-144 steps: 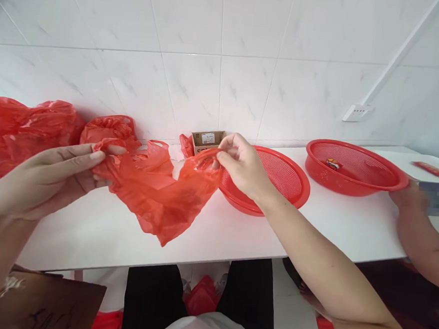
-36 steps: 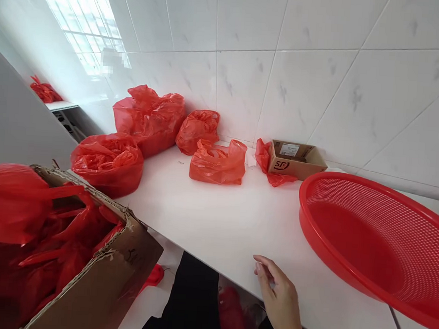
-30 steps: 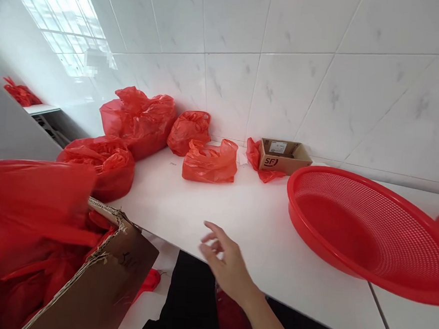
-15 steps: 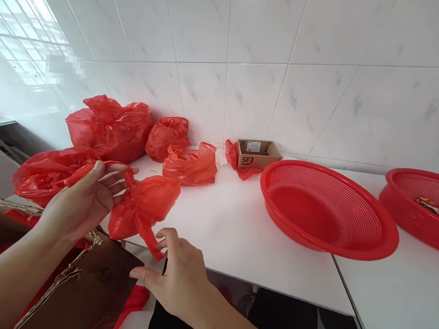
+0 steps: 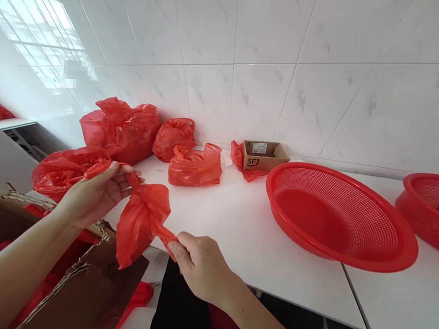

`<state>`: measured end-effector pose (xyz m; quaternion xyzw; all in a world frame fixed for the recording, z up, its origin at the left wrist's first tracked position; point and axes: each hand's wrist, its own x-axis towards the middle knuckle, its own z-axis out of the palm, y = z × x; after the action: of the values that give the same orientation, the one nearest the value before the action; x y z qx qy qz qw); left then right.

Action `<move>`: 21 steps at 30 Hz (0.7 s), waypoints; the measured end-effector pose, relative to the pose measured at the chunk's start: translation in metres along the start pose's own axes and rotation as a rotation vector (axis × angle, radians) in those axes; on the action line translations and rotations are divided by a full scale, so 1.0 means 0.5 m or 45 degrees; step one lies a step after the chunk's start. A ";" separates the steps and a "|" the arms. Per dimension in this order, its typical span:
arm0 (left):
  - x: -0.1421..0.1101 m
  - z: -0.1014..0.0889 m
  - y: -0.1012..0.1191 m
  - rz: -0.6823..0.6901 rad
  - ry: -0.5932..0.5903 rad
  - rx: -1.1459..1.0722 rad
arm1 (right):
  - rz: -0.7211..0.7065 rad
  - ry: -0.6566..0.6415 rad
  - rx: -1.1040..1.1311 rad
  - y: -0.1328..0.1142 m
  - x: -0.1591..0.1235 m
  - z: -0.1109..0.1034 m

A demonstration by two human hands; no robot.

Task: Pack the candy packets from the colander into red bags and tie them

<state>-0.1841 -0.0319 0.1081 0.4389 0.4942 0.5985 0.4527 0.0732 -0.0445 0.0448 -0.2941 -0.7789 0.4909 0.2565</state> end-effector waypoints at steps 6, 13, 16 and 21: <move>-0.107 0.112 -0.069 0.093 -0.896 0.734 | -0.049 0.131 0.326 -0.027 0.024 -0.017; -0.114 -0.004 -0.024 -0.245 -0.280 0.665 | 0.084 0.433 0.298 0.072 -0.013 -0.037; -0.126 -0.113 0.039 -0.274 0.250 0.461 | 0.264 0.540 0.149 0.157 -0.042 -0.041; -0.142 -0.286 0.090 -0.164 0.777 0.448 | 0.371 0.591 -0.110 0.280 -0.083 -0.017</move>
<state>-0.3137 -0.1337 0.1289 0.2793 0.7287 0.5781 0.2385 0.1366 -0.0205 -0.0846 -0.5184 -0.6689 0.4085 0.3421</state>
